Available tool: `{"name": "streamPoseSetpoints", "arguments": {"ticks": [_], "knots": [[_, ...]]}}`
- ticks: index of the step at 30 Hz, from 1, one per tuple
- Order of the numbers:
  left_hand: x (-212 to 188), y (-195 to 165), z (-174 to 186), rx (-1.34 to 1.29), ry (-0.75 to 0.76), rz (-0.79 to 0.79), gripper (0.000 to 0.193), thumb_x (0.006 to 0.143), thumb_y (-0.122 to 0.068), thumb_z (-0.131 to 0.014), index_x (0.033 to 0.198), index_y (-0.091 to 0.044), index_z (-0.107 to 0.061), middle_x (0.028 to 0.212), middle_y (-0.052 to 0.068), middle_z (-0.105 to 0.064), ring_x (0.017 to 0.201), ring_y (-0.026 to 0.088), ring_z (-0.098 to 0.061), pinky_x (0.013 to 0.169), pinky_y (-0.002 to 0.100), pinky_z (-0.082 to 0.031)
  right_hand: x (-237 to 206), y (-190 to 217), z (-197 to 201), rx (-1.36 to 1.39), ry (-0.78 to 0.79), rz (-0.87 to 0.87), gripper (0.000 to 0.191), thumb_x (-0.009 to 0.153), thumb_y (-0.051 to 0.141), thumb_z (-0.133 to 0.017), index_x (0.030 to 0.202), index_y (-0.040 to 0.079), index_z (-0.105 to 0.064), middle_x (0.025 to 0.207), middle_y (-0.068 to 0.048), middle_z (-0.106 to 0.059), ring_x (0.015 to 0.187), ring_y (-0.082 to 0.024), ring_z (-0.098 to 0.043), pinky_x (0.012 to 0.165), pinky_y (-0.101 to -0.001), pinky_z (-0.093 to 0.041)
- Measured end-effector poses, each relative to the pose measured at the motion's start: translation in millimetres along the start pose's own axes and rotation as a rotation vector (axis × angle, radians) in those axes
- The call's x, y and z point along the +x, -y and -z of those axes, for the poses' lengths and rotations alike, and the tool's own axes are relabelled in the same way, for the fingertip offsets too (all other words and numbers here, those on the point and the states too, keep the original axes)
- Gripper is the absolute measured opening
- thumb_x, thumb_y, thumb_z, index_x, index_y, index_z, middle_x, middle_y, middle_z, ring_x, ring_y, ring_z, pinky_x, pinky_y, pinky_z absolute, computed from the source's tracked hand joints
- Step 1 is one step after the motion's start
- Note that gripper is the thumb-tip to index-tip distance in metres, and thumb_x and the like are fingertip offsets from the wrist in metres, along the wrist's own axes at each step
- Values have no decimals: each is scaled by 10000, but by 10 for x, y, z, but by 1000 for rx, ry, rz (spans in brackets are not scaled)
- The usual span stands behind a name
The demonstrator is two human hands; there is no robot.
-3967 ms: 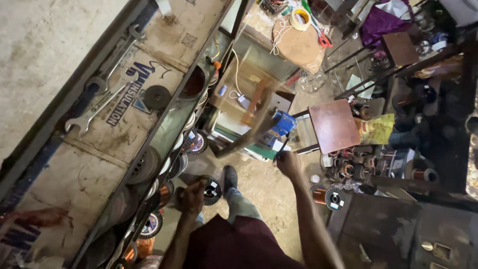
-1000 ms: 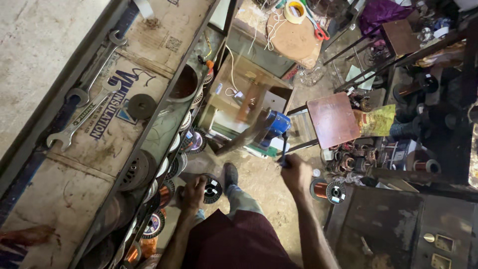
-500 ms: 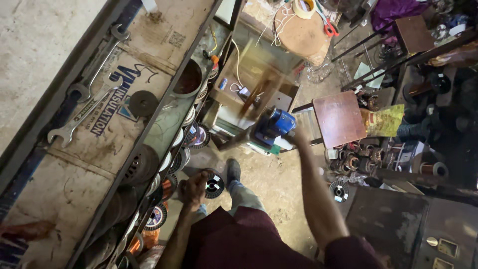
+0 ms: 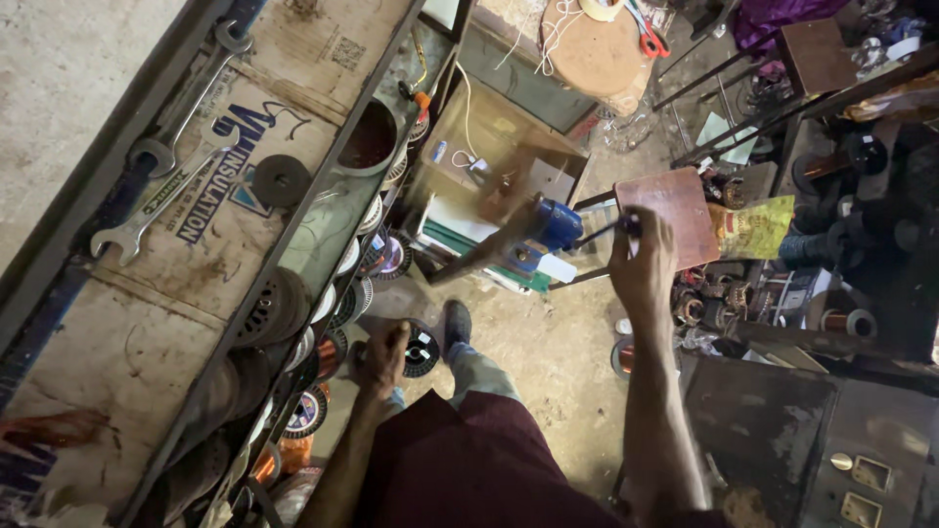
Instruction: The person operates a manual wire-winding machine to wrap copper wire onto a cylindrical bobbin. They repeatedly pull a lever to rotate the bobbin while guiding the wire with their hands. The person adjusts the wire path and occasionally pauses to reposition the bobbin or wire.
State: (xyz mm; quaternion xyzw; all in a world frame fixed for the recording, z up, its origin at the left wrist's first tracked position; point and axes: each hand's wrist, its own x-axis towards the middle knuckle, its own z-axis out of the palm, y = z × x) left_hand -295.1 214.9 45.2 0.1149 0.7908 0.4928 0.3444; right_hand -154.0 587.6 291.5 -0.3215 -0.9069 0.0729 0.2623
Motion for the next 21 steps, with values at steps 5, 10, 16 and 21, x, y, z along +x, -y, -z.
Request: {"name": "streamPoseSetpoints", "arguments": {"ticks": [5, 10, 16, 21], "knots": [[31, 46, -6, 30, -47, -122, 478, 989, -479, -529, 948, -46, -727, 791, 107, -730, 745, 197, -650, 742, 365, -464, 76, -585, -844, 41, 209, -215, 182, 1014, 19, -611, 1145, 76, -724, 1042, -182, -734, 856, -343, -733, 703, -441, -585], [-19, -51, 46, -44, 2, -61, 510, 1037, -469, -493, 904, -34, -724, 757, 118, -720, 724, 219, -655, 716, 366, -495, -666, -682, -1464, -20, 445, -204, 298, 848, -50, -645, 1116, 54, -726, 983, -237, -725, 892, -412, -707, 733, -503, -556], [-48, -110, 74, -2, -12, -164, 491, 1029, -457, -464, 921, -54, -724, 724, 73, -701, 686, 171, -632, 689, 354, -474, -1194, -46, -1005, 8, 596, -241, 238, 903, 140, -635, 1129, 122, -706, 805, -217, -729, 768, -407, -712, 682, -531, -521], [-5, -42, 1, -119, 53, 3, 510, 1055, -440, -480, 791, -28, -627, 651, 26, -496, 634, 151, -464, 608, 356, -404, -673, 296, -169, -287, 534, -291, 236, 982, 183, -548, 1188, 141, -656, 640, -161, -681, 523, -326, -660, 496, -492, -486]]}}
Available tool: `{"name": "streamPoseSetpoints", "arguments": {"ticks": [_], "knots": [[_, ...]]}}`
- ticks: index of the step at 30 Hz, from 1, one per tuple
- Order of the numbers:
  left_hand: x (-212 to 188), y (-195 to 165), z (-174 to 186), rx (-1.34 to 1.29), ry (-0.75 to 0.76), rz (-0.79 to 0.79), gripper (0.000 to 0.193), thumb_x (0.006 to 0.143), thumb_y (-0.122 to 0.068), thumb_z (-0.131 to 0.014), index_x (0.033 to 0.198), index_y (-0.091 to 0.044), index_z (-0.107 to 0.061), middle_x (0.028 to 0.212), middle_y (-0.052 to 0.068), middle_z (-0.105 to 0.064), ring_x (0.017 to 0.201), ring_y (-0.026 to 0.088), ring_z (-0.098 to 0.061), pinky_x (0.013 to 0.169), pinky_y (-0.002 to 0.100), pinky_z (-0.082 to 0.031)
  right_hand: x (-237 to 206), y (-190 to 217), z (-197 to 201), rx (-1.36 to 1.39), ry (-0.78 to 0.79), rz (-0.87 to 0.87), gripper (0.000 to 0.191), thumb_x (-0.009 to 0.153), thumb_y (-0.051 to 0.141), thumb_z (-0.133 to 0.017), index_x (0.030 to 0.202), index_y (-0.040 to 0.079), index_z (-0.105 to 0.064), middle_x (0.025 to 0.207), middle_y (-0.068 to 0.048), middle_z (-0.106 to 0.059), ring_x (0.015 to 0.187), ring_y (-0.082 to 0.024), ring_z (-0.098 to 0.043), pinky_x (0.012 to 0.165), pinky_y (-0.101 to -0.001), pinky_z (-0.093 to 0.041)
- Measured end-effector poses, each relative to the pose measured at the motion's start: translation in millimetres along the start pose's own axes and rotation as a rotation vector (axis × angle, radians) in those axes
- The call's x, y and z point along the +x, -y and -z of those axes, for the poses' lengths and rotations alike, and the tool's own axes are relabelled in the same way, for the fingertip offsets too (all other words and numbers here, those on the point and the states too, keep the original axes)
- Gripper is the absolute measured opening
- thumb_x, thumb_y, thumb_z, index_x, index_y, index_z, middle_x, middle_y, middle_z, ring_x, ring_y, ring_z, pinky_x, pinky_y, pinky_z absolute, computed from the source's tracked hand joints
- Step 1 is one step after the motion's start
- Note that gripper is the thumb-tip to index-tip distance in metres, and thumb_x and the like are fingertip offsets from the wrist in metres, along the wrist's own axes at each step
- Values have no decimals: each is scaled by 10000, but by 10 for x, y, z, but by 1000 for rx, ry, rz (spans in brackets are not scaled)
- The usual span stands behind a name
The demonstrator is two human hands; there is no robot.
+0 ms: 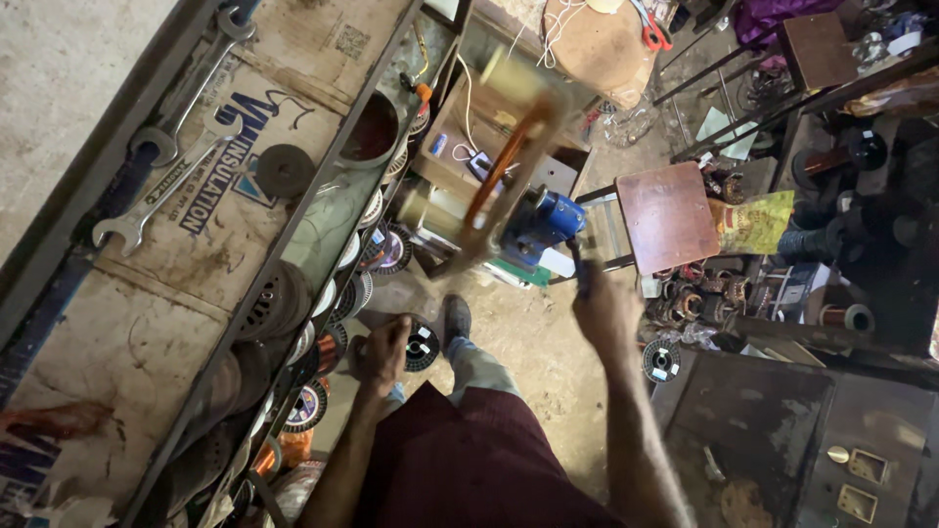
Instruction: The person operates a manual wire-winding machine to wrap copper wire onto a cylindrical bobbin. They repeatedly pull a lever to rotate the bobbin while guiding the wire with their hands. The person adjusts the wire path and occasionally pauses to reposition the bobbin or wire.
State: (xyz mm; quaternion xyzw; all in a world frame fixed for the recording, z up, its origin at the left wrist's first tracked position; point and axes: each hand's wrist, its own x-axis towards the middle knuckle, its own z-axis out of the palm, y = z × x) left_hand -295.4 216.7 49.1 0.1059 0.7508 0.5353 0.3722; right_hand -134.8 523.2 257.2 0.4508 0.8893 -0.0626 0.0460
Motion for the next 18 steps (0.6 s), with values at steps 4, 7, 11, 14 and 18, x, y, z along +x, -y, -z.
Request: {"name": "streamPoseSetpoints", "arguments": {"ticks": [4, 7, 11, 14, 18], "knots": [[40, 99, -44, -74, -25, -189, 472, 1055, -400, -514, 798, -8, -573, 690, 7, -473, 674, 125, -451, 619, 341, -407, 412, -86, 413, 186, -140, -60, 178, 1113, 233, -487, 1196, 205, -642, 623, -172, -643, 506, -384, -642, 488, -530, -451], [78, 126, -62, 13, -14, -254, 480, 1090, -387, -505, 813, 2, -560, 690, 37, -467, 674, 144, -451, 637, 351, -392, 871, -224, 303, 111, -381, 32, 138, 1030, 184, -574, 1114, 186, -683, 733, -200, -689, 662, -438, -667, 564, -560, -459], [88, 22, -57, -31, -20, -133, 459, 1061, -401, -512, 892, -8, -680, 703, 27, -588, 662, 131, -532, 627, 328, -444, 1416, -417, -212, 137, -433, 62, 113, 991, 164, -593, 1041, 178, -693, 820, -191, -721, 743, -417, -696, 630, -551, -479], [45, -117, -25, -62, 5, -91, 457, 1057, -399, -500, 938, -14, -716, 717, 29, -607, 654, 136, -536, 613, 332, -438, 1571, -453, -691, 113, -340, 7, 119, 1022, 165, -587, 1049, 171, -703, 828, -189, -714, 738, -408, -698, 645, -539, -475], [72, -215, -21, -141, 37, -144, 438, 1045, -383, -519, 967, 2, -714, 792, 14, -669, 729, 119, -601, 656, 323, -486, 1257, -402, -1208, 84, -787, 441, 476, 839, 219, -714, 1241, -31, -657, 881, -200, -684, 746, -407, -662, 678, -502, -465]]}}
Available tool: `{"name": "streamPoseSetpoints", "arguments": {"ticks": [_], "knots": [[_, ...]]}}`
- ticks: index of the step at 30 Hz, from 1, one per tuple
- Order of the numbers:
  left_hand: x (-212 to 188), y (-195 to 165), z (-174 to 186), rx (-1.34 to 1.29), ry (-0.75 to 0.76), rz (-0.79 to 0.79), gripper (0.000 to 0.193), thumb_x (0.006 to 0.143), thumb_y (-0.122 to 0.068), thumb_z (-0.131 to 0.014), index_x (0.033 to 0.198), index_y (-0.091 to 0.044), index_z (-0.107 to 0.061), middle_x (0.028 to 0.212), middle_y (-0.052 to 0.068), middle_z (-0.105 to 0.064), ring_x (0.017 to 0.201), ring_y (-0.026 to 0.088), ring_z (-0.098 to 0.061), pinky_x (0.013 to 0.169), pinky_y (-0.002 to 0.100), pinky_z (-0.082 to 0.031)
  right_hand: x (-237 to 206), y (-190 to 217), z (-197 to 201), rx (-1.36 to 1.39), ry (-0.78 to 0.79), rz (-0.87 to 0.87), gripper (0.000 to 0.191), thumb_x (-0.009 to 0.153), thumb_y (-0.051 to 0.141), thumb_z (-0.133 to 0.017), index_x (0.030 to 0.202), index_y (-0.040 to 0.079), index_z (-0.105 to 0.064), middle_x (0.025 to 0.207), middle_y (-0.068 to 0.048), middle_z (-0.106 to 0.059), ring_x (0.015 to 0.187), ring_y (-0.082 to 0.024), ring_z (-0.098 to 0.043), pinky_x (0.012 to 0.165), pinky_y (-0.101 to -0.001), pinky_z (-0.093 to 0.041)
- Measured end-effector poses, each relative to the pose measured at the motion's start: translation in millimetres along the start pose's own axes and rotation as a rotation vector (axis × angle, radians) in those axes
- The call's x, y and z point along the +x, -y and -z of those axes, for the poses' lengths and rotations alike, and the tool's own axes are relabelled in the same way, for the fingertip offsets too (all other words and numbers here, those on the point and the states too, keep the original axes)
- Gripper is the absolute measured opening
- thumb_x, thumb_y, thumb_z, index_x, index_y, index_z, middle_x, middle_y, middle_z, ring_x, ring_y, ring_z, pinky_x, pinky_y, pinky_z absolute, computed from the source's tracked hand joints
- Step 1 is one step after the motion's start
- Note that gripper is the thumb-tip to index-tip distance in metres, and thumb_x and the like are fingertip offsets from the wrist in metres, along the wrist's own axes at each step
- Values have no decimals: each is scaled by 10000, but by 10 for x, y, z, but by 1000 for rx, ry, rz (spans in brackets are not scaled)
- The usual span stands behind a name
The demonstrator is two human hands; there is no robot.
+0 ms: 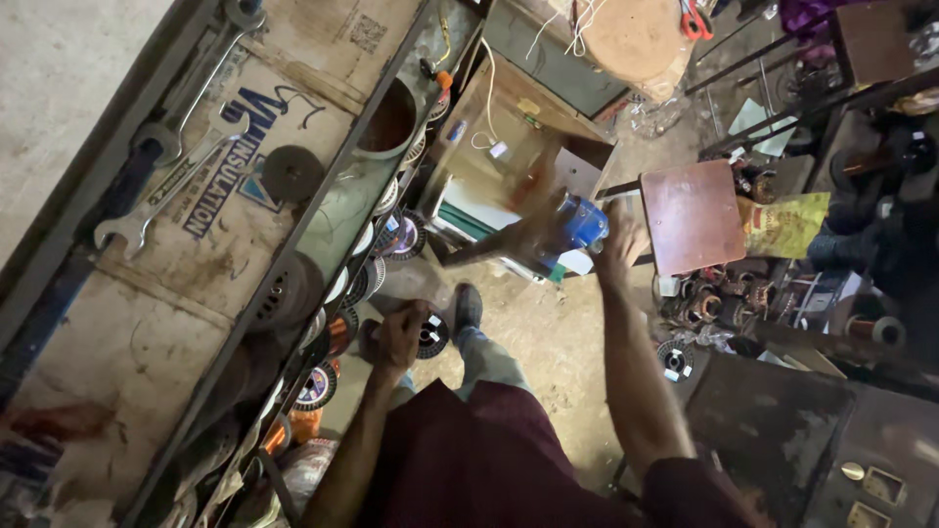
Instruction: The person operates a manual wire-winding machine to wrap copper wire onto a cylindrical bobbin. They repeatedly pull a lever to rotate the bobbin while guiding the wire with their hands. The person adjusts the wire path and occasionally pauses to reposition the bobbin or wire.
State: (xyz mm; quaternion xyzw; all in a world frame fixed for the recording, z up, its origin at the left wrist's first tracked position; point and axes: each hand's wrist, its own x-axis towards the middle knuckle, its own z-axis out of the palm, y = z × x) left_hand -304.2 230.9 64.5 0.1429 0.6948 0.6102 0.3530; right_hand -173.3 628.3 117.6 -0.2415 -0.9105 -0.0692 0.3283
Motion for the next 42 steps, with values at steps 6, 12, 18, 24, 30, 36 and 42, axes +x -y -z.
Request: {"name": "streamPoseSetpoints", "arguments": {"ticks": [6, 12, 18, 24, 30, 36, 42], "knots": [[250, 167, -52, 166, 69, 45, 547, 1097, -407, -499, 813, 39, -637, 661, 108, -567, 633, 195, -531, 613, 390, -438, -278, 360, 67, -59, 295, -137, 104, 884, 181, -731, 892, 81, -704, 734, -173, -660, 584, -387, -631, 528, -497, -487], [572, 64, -89, 317, 62, -225, 624, 1060, -502, -455, 714, -4, -600, 598, 163, -546, 547, 246, -532, 586, 449, -400, -424, 606, 239, -95, 541, -428, 153, 850, 194, -689, 724, 107, -703, 702, -199, -674, 639, -437, -660, 587, -567, -503], [565, -227, -74, 338, 57, -63, 690, 1048, -540, -490, 668, 36, -517, 571, 183, -439, 556, 272, -454, 580, 464, -365, -393, 681, 363, -33, 578, -469, 181, 826, 129, -691, 1005, 130, -720, 814, -189, -710, 722, -432, -668, 597, -568, -491], [-32, -262, 231, 238, 108, -31, 668, 1040, -561, -454, 722, 19, -551, 601, 133, -503, 590, 241, -460, 596, 463, -394, -336, 1130, 955, -32, 223, -151, 829, 560, 443, -867, 1183, -4, -552, 978, -173, -682, 821, -404, -649, 697, -536, -525], [-116, 191, 213, 327, 174, 184, 588, 1032, -522, -475, 845, 1, -668, 673, 194, -631, 654, 293, -641, 667, 465, -505, -134, 1681, 1365, 630, 402, -727, 378, 1068, 390, -593, 1195, 46, -688, 1018, -138, -756, 844, -254, -708, 779, -403, -564], [221, 429, 92, 772, -53, -144, 376, 831, -322, -703, 1086, -45, -708, 1045, 276, -684, 925, 464, -660, 765, 550, -524, 442, 1793, 1178, 1640, 783, -1008, 755, 1036, 667, -291, 1275, 39, -635, 1083, -133, -736, 895, -249, -684, 794, -406, -561], [557, -335, 293, 706, -72, -420, 261, 887, -203, -666, 1111, -70, -647, 1028, 199, -676, 992, 412, -665, 831, 480, -544, 840, 1772, 1164, 1610, 1156, -841, 747, 930, 662, -415, 1397, 95, -549, 1286, -92, -677, 1147, -222, -642, 843, -401, -542]]}}
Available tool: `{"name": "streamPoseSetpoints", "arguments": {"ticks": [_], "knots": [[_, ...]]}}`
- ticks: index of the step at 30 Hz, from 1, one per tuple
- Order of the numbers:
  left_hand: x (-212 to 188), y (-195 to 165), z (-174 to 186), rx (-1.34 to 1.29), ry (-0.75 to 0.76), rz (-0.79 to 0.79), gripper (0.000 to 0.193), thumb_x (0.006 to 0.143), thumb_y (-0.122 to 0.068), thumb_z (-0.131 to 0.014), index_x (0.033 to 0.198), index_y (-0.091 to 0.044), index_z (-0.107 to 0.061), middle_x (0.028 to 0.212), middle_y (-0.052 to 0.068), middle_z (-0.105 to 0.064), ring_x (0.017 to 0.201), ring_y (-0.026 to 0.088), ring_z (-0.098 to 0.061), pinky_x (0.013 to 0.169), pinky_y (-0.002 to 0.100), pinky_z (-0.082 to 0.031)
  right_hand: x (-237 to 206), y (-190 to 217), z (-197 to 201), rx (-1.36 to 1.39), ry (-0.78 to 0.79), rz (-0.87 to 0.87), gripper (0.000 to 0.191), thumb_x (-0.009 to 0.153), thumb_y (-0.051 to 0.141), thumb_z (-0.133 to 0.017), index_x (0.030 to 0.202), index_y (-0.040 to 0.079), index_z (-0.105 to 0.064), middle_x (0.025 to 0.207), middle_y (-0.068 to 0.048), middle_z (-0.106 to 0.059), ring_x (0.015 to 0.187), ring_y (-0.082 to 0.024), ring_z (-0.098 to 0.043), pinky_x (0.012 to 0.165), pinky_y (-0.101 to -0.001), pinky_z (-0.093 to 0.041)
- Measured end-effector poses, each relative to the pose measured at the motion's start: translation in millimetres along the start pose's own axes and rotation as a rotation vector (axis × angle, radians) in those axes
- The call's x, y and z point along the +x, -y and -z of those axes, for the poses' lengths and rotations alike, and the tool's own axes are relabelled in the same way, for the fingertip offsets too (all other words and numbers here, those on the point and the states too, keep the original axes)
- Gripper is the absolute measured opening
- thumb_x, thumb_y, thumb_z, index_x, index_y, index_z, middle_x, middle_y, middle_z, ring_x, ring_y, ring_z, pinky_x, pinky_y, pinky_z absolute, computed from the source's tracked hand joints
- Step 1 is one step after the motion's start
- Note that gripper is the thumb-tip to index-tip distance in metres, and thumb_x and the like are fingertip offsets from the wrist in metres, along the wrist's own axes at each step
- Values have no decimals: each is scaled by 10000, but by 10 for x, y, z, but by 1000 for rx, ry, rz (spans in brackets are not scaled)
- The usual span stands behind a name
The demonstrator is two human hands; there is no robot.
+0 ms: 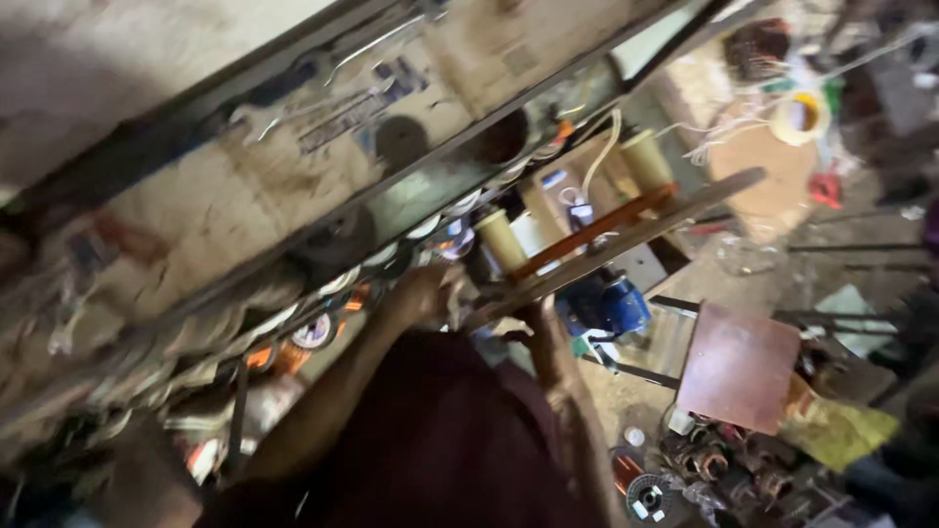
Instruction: The person operates a manual wire-winding machine to wrap copper wire onto a cylindrical bobbin. They repeatedly pull a lever to rotate the bobbin while guiding the wire with their hands. The person adjusts the wire path and occasionally pauses to reposition the bobbin or wire.
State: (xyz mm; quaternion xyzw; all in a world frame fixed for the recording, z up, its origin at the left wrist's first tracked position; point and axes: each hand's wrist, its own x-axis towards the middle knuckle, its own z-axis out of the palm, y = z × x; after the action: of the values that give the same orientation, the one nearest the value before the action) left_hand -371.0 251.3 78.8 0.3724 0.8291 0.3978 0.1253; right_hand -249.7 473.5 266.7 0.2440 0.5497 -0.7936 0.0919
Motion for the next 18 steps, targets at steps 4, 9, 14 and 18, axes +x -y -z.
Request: {"name": "streamPoseSetpoints", "arguments": {"ticks": [4, 9, 14, 18], "knots": [[445, -443, 564, 203, -42, 280, 305, 844, -145, -701, 1138, -69, -674, 1027, 184, -697, 915, 368, -693, 797, 466, -554, -14, 123, 107, -198, -10, -74, 735, 951, 643, -500, 1354, 34, -587, 1230, -120, -706, 1128, -236, -663, 861, -378, -554], [1065, -614, 1014, -19, -225, 346, 364, 818, -177, -762, 1164, -79, -709, 1073, 148, -750, 967, 325, -723, 840, 418, -562, 48, 139, 181, -347, -57, -245, 669, 968, 582, -526, 1274, 0, -649, 1114, -193, -726, 963, -292, -669, 796, -406, -515], [2134, -254, 769, -88, -127, 250, 271, 965, -246, -706, 1145, -46, -735, 1115, 165, -745, 1042, 315, -711, 907, 410, -529, -38, 292, 212, -452, -22, 94, 601, 973, 503, -606, 1344, 31, -637, 1277, -170, -713, 1189, -281, -653, 1026, -395, -508], [2824, 268, 367, 183, -75, 133, 327, 879, -270, -779, 1120, -50, -773, 1107, 222, -730, 1041, 412, -688, 893, 479, -538, -314, 506, 263, -579, -62, 51, 548, 1001, 379, -651, 1453, 86, -549, 1341, -171, -650, 1240, -304, -617, 1028, -398, -483]]}}
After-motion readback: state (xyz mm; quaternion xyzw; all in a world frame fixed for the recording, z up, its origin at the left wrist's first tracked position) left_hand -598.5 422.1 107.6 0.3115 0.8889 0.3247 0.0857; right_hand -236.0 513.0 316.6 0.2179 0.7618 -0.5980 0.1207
